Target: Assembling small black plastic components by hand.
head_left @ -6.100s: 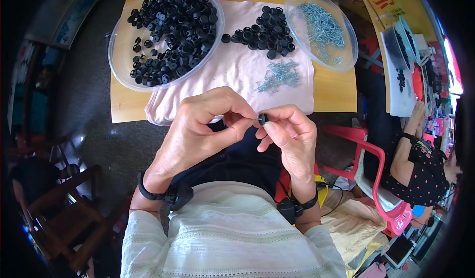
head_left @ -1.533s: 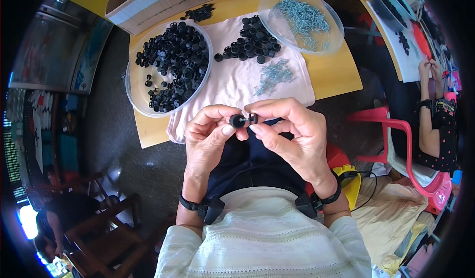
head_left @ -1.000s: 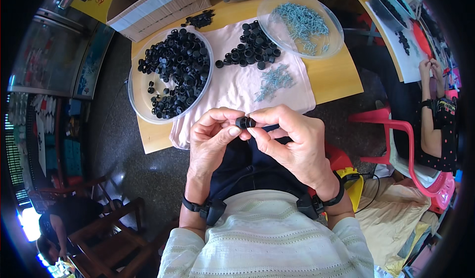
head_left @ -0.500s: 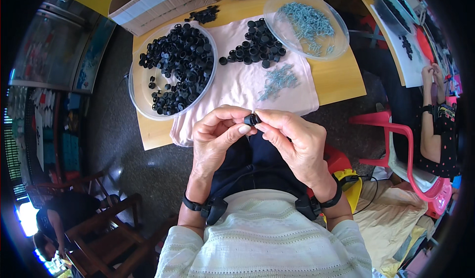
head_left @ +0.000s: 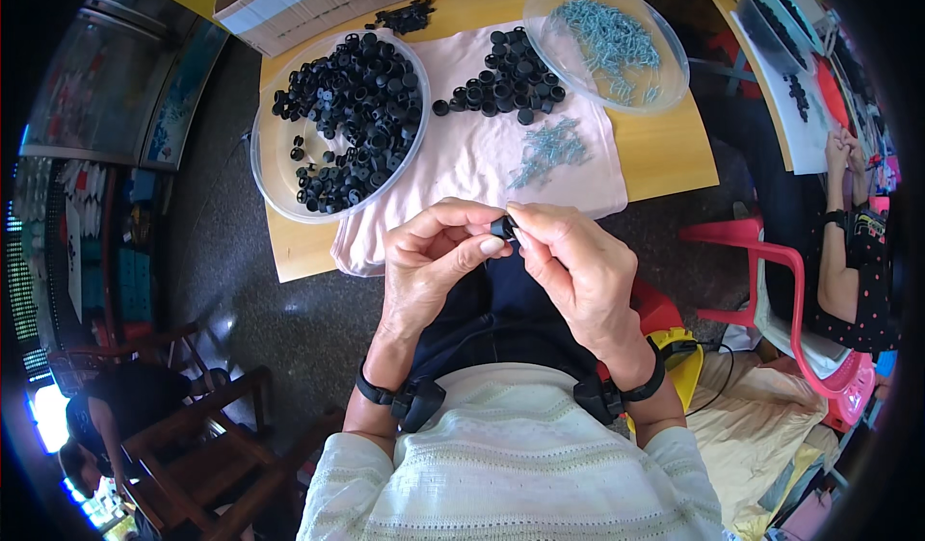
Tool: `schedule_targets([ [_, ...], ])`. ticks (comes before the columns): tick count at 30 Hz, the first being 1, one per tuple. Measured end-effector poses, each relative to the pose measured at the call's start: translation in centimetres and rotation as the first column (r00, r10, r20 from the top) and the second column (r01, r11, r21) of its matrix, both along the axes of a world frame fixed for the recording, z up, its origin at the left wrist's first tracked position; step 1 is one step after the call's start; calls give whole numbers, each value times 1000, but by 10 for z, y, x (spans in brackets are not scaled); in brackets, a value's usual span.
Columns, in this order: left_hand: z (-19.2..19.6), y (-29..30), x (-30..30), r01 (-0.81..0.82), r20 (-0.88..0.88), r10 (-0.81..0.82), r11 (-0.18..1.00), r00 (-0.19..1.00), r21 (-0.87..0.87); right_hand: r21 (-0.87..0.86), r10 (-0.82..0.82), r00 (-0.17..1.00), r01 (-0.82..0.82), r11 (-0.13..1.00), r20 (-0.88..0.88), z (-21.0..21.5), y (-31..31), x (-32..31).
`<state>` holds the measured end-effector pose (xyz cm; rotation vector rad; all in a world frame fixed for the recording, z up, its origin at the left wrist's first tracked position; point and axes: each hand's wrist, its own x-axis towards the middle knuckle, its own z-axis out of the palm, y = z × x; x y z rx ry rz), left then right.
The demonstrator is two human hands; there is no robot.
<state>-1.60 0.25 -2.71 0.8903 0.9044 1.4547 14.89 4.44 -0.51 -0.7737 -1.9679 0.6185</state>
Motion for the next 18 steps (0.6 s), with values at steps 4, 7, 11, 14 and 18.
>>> schedule_targets([
  [4, 1, 2, 2, 15, 29, -14, 999, 999, -37, -336, -49, 984, -12, 942, -171, -1, -1, -2],
  [7, 2, 3, 2, 14, 54, -11, 998, 998, -64, -231, -40, 990, 8, 973, -133, -2, 1, 1],
  [11, 1, 3, 7, -16, 79, 23, 996, 997, -93, -110, -56, 994, 46, 993, -89, -4, 2, 0],
  [14, 2, 3, 8, -20, 113, 33, 993, 993, -120, -2, -64, 997, 64, 998, -33, -3, 1, 0],
  [18, 0, 3, 8, -36, 143, 58, 987, 988, -154, -13, -52, 999, 52, 999, 7, -3, 0, -1],
])
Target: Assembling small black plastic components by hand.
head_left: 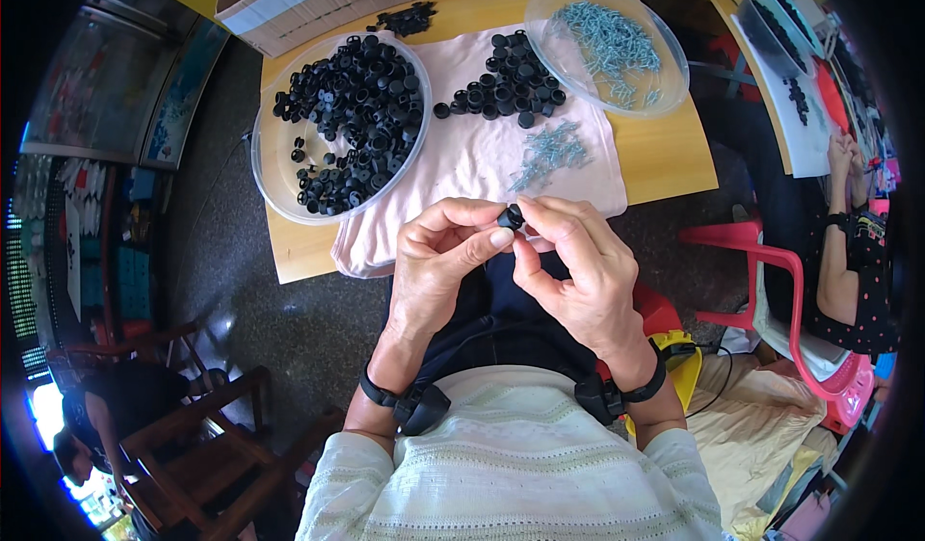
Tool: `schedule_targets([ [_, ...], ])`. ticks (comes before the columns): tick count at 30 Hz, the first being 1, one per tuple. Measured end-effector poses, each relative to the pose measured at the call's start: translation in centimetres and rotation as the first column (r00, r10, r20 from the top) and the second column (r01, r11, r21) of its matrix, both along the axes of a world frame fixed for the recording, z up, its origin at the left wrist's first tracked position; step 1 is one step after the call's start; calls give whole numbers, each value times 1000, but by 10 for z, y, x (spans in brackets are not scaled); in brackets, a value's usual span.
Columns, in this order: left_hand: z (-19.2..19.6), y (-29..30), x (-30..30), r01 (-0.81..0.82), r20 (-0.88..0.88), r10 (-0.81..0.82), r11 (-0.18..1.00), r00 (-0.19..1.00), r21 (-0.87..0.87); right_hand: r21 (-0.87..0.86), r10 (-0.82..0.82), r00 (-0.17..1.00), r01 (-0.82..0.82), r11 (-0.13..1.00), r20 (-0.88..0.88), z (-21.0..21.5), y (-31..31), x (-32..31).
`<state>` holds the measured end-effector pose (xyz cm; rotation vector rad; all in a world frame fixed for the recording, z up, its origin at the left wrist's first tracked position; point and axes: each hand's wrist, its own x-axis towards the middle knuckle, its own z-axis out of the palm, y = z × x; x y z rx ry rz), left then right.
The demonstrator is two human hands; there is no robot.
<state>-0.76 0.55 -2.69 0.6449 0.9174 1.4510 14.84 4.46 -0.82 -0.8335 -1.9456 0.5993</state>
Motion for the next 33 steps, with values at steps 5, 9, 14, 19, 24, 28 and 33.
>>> schedule_targets([
  [5, 0, 0, 1, 41, 153, -33, 998, 988, -53, 32, 1, 1000, -2, 999, 29, -5, 4, 1],
  [9, -3, 1, 5, 22, 197, -11, 998, 980, -51, 97, -8, 999, 4, 995, 44, -6, 7, 0],
  [14, -9, 0, 12, -12, 157, 24, 997, 987, -79, 166, -64, 997, 55, 985, 45, -13, 6, -1],
  [19, -17, 1, 18, -40, 194, 60, 994, 979, -105, 194, -130, 991, 126, 973, 11, -23, 7, -4],
  [24, -16, 1, 12, -56, 212, 76, 993, 974, -99, -19, -19, 1000, 18, 1000, -24, -19, 12, -7],
  [28, -12, 5, 8, -47, 272, 67, 996, 960, -80, -78, 30, 999, -32, 996, -18, -12, 18, -13],
  [33, -12, 5, 8, -96, 233, 101, 995, 967, -35, 3, 13, 1000, -13, 1000, 18, -14, 21, -14],
])
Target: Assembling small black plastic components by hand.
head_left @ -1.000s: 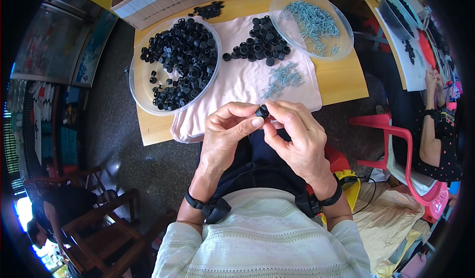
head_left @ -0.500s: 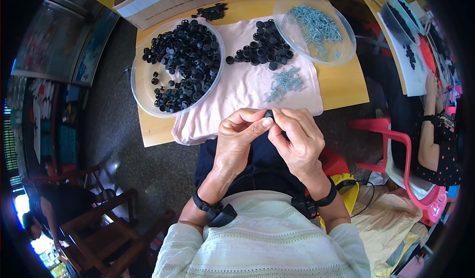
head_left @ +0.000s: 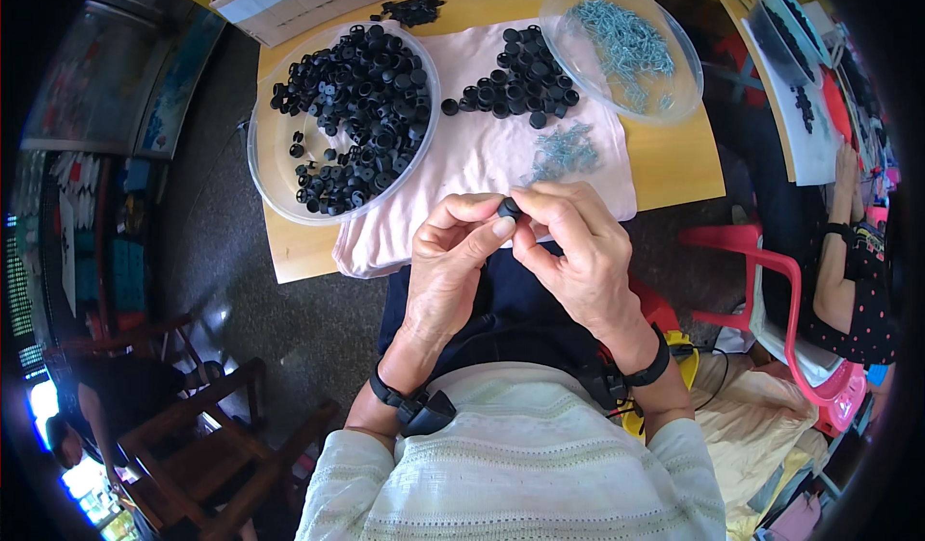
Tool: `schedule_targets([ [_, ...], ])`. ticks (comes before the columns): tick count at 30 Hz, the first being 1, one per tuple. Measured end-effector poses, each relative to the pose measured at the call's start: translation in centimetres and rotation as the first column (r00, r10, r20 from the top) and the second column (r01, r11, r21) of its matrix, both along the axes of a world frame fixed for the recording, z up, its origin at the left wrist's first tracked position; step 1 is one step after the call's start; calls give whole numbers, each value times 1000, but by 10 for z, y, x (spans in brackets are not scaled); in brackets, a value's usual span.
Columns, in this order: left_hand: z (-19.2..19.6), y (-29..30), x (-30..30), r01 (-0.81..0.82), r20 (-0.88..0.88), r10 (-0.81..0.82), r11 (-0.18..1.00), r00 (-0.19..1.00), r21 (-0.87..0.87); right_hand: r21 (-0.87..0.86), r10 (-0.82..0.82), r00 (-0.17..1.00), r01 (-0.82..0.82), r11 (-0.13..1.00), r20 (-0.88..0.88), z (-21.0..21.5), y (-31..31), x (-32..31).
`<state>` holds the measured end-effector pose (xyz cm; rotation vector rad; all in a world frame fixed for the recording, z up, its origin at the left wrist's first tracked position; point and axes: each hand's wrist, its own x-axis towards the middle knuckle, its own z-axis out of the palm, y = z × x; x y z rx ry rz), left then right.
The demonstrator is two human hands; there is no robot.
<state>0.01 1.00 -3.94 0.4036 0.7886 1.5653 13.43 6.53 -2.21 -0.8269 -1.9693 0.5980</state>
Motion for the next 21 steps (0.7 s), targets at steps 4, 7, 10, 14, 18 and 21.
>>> schedule_targets([
  [4, 1, -1, 3, -4, 11, 5, 1000, 1000, -7, 120, -14, 999, 7, 993, 51, -1, 0, 2],
  [7, 0, -2, 7, -12, -38, 12, 1000, 999, -7, 168, -70, 997, 64, 984, 28, -8, -5, 4],
  [10, -2, 2, 6, -11, -93, 14, 999, 996, 32, -14, -53, 998, 53, 999, -25, -8, -7, 5],
  [14, -3, 3, 1, -15, -172, 23, 999, 985, 51, -270, 51, 983, -98, 958, -176, 6, -1, 12],
  [18, -6, 1, -3, -4, -243, 22, 997, 970, 72, -301, 92, 983, -138, 944, -161, 10, 2, 15],
  [21, -7, -1, -3, 3, -224, 13, 997, 974, 73, -308, 71, 986, -116, 944, -154, 11, 3, 14],
])
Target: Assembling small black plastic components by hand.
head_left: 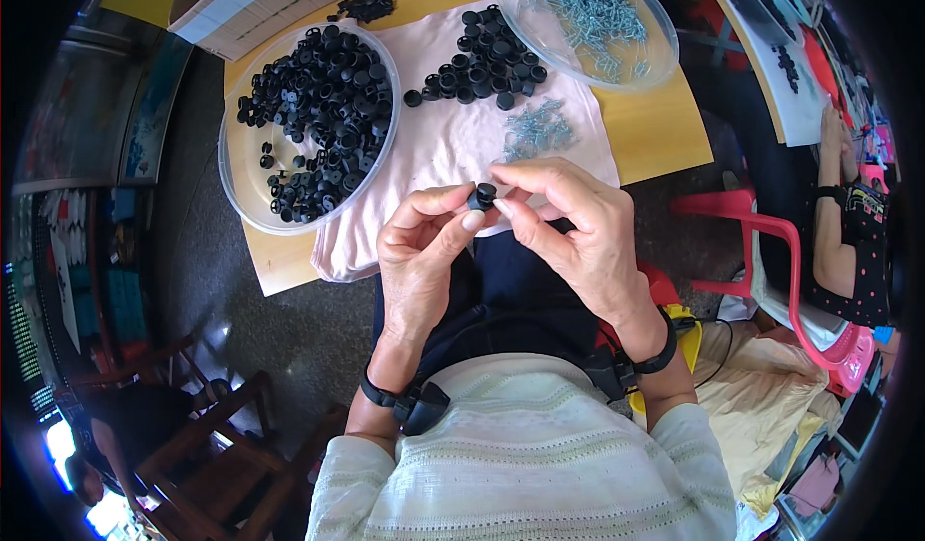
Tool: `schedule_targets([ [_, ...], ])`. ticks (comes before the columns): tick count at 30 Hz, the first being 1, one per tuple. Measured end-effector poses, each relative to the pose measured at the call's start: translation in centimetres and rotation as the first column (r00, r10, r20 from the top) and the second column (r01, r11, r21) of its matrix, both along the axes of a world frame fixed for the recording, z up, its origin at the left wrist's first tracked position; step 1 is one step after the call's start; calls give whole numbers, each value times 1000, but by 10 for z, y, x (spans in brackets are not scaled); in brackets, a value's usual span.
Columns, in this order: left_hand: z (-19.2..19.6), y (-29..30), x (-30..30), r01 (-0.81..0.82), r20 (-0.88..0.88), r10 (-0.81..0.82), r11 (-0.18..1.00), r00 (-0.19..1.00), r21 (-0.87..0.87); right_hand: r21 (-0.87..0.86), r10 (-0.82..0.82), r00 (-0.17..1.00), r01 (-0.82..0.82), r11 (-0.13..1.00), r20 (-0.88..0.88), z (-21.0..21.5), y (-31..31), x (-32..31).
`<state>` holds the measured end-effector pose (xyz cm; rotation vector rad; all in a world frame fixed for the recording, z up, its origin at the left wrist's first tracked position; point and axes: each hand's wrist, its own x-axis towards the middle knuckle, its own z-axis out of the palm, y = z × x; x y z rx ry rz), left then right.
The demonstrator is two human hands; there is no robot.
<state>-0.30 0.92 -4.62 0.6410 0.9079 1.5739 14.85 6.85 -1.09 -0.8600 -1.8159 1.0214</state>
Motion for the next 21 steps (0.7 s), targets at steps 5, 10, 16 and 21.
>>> schedule_targets([
  [5, 3, -1, -1, 30, -5, -30, 999, 1000, 21, -18, 76, 997, -76, 997, -4, 4, 4, 5],
  [10, 2, -3, -3, 14, -211, 4, 996, 977, 86, -19, 82, 996, -81, 997, 29, 10, 3, 6],
  [16, 2, -2, -2, -2, -311, 63, 981, 948, 192, -282, 100, 988, -131, 950, -121, 6, -2, 6],
  [21, 3, -1, -5, 46, -302, 17, 979, 953, 201, -413, 71, 965, -174, 894, -254, 7, -5, 8],
])
